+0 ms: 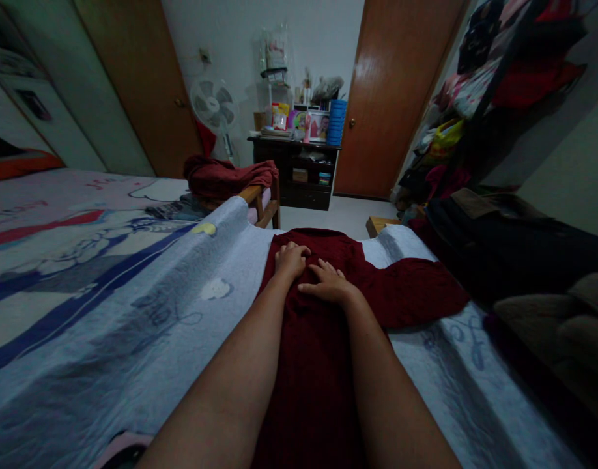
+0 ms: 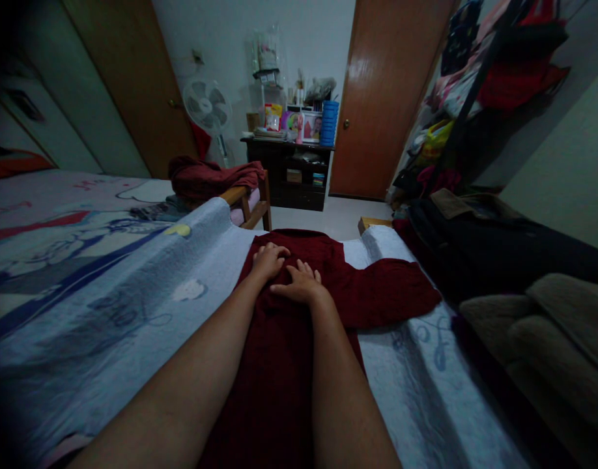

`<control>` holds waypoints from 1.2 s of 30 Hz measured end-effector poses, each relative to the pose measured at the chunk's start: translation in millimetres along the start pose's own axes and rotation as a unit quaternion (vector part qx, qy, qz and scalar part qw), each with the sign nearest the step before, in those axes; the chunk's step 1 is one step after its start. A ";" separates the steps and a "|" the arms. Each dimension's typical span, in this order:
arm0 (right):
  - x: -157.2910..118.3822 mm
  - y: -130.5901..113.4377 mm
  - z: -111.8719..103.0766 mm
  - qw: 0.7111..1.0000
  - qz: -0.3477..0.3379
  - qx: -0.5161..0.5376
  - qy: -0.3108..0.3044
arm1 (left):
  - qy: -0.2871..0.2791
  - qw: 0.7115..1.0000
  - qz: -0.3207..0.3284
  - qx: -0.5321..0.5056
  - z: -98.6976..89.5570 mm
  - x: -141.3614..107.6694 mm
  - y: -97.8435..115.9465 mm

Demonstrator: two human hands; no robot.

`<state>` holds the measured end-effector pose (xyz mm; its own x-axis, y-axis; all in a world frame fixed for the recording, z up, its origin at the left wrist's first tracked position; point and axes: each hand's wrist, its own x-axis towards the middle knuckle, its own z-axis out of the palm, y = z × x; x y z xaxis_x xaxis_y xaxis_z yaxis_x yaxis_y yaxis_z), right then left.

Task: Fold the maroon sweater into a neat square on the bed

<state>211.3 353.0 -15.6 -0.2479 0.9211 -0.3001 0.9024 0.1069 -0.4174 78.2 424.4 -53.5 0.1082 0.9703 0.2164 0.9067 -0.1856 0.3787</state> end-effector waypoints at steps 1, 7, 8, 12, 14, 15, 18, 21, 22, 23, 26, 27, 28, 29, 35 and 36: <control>0.5 -0.8 1.0 1.000 0.004 -0.003 0.008 | -0.001 1.000 0.001 -0.001 -0.1 -0.1 -0.1; 8.0 -1.2 13.9 0.999 0.019 -0.045 0.023 | 0.001 1.000 0.003 -0.009 1.1 0.1 -1.0; 9.1 -0.5 15.1 0.998 0.019 -0.048 0.020 | 0.002 1.000 0.003 -0.010 1.3 0.3 -1.2; 11.2 2.5 16.0 0.999 0.015 -0.051 -0.002 | 0.002 1.000 0.001 -0.004 1.6 0.6 -1.2; 11.0 3.2 15.2 0.999 0.012 -0.049 -0.013 | 0.001 1.000 0.001 0.002 1.4 0.5 -1.0; 10.6 3.3 14.7 0.999 0.012 -0.050 -0.016 | 0.001 1.000 0.000 0.003 1.2 0.4 -0.8; 8.6 2.5 12.6 0.998 0.013 -0.051 -0.024 | -0.001 1.000 -0.001 0.000 0.9 0.2 -0.1; 5.9 0.8 9.9 0.998 0.010 -0.047 -0.034 | -0.001 1.000 0.002 -0.002 0.7 0.0 0.4; 5.1 0.3 9.1 0.998 0.009 -0.046 -0.037 | 0.000 1.000 0.003 -0.003 0.6 -0.1 0.5; 4.3 -0.1 8.4 0.998 0.008 -0.046 -0.038 | 0.000 1.000 0.003 -0.003 0.5 -0.2 0.6; 2.9 -0.4 7.4 0.998 0.005 -0.047 -0.038 | 0.000 1.000 0.003 -0.004 0.0 -0.4 0.7; 2.6 0.0 7.3 0.998 0.003 -0.046 -0.038 | -0.001 1.000 0.003 -0.004 -0.1 -0.4 0.7; 2.3 0.6 7.1 0.998 0.001 -0.044 -0.037 | -0.001 1.000 0.002 -0.004 0.0 -0.3 0.6; 2.2 1.4 6.9 0.999 -0.003 -0.042 -0.034 | -0.001 1.000 0.002 -0.005 0.1 -0.1 0.6; 5.8 6.0 3.8 0.997 -0.014 0.003 0.081 | 0.005 1.000 -0.002 -0.001 2.2 0.7 -0.3; 7.5 6.3 3.9 0.993 -0.006 0.010 0.120 | 0.006 1.000 0.001 0.001 2.4 0.6 -0.6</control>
<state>213.7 359.2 -23.9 -0.1660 0.9826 -0.0832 0.8919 0.1136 -0.4377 78.7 425.4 -55.7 0.1050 0.9683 0.2268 0.9074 -0.1866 0.3765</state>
